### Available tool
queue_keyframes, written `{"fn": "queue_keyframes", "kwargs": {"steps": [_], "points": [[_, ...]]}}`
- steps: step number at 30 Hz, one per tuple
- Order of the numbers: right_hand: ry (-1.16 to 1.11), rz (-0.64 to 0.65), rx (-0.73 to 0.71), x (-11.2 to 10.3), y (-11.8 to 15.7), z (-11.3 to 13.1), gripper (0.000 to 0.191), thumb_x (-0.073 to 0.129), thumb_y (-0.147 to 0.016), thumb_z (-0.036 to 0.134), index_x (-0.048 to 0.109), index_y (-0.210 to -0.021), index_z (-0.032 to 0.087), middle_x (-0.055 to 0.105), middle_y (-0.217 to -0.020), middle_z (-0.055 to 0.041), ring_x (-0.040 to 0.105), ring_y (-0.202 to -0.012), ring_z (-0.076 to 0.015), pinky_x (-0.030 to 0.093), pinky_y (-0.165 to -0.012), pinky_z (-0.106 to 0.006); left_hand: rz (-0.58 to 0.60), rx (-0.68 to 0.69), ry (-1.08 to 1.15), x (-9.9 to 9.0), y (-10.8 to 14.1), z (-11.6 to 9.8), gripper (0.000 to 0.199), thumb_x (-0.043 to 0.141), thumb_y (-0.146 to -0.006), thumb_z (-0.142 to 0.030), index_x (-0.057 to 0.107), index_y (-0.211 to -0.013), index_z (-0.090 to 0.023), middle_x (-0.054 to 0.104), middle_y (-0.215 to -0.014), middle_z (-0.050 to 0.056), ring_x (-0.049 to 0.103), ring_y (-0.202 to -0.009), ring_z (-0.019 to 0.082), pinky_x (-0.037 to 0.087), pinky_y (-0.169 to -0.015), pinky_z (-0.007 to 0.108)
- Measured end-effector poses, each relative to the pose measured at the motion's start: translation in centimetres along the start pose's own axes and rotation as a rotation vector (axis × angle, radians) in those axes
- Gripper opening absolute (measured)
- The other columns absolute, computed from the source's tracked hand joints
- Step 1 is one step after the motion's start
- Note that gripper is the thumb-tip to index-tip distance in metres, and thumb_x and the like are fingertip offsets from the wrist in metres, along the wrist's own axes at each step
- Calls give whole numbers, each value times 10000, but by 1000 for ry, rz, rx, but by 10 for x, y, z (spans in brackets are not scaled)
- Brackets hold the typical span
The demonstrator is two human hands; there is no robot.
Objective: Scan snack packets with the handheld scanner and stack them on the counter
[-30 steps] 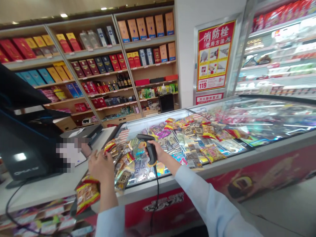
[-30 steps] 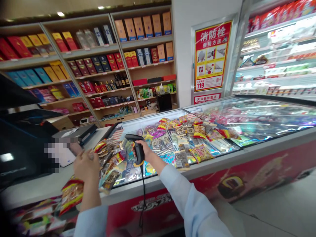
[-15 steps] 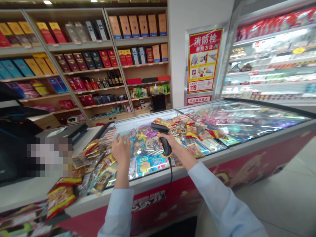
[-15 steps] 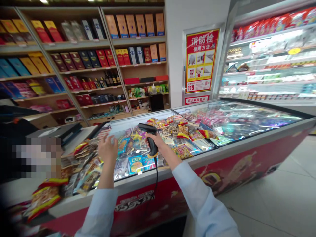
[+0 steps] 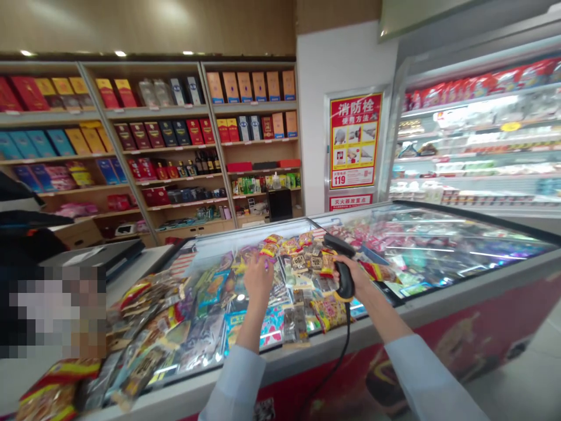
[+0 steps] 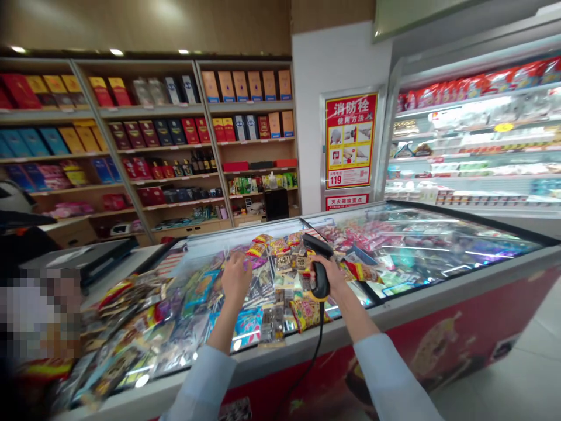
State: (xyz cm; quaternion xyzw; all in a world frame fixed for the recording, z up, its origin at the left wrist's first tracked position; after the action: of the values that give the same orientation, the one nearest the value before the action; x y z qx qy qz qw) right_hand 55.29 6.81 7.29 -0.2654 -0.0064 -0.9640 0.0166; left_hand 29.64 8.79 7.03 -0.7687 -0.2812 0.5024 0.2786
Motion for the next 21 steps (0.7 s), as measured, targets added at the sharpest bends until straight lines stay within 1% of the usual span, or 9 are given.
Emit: {"fn": "queue_keyframes", "kwargs": {"steps": [2,5,8,10,12,14,16,18,21], "points": [[-15,-34,6,-16,-6,-5,203,674,-665,284,534,-587,159,548,-487,8,453,-366,-70,364,-334,-178,83,17,25,22,1,-17,268,455,-862,-244,658,-1031,-197,574,-1245,113,564,-1092,242,466,-898,349],[-70,-31,57,-37,-16,-23,217,675,-660,305,530,-587,161,522,-465,19,437,-359,-63,350,-331,-167,233,51,52,55,5,-39,334,446,-861,-202,599,-1158,-211,551,-1273,112,559,-1115,230,466,-902,337],[-134,-58,81,-53,-24,-43,219,681,-650,297,515,-597,166,529,-487,28,426,-356,-51,346,-332,-156,409,106,43,84,11,-51,458,416,-872,-182,476,-1319,-262,493,-1345,100,535,-1159,220,457,-924,334],[-155,-69,114,-60,-27,-52,231,681,-656,304,498,-600,174,507,-474,38,413,-346,-53,337,-322,-157,521,171,25,98,16,-52,504,422,-884,-222,403,-1376,-329,411,-1426,75,482,-1230,234,428,-972,359],[-180,-75,130,-64,-27,-57,239,676,-665,313,488,-601,180,490,-463,42,411,-346,-58,333,-318,-158,610,227,-5,107,20,-51,511,457,-882,-285,385,-1377,-390,323,-1489,46,408,-1300,265,378,-1027,408],[-182,-76,154,-65,-27,-59,249,666,-677,323,481,-590,181,467,-439,42,410,-344,-63,325,-315,-158,645,245,-29,110,23,-48,488,468,-878,-309,412,-1355,-399,292,-1506,39,384,-1317,274,348,-1051,428],[-152,-67,205,-66,-27,-60,263,651,-693,341,479,-576,180,436,-406,42,400,-334,-67,316,-309,-160,635,235,-40,110,23,-47,459,457,-878,-290,445,-1332,-362,314,-1492,56,435,-1275,257,366,-1034,403],[-132,-58,226,-66,-27,-60,270,644,-703,352,478,-577,181,432,-406,40,395,-334,-70,321,-310,-167,622,214,-48,108,23,-47,454,468,-863,-265,464,-1313,-327,356,-1461,73,492,-1212,242,394,-1002,376],[-149,-65,165,-66,-28,-60,250,661,-691,335,475,-606,191,465,-457,34,409,-359,-72,347,-330,-177,595,157,-16,108,22,-47,467,469,-840,-204,482,-1290,-330,412,-1410,78,530,-1151,245,419,-957,372]]}}
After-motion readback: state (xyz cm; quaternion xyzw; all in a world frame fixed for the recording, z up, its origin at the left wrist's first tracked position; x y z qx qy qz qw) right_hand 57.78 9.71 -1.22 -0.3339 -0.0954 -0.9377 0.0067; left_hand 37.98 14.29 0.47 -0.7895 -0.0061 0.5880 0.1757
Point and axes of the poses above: each hand's wrist, its own y-axis away from the middle knuckle, its own x-axis out of the palm, z = x × y, the point moved 1 cm from there along -y, towards the middle knuckle
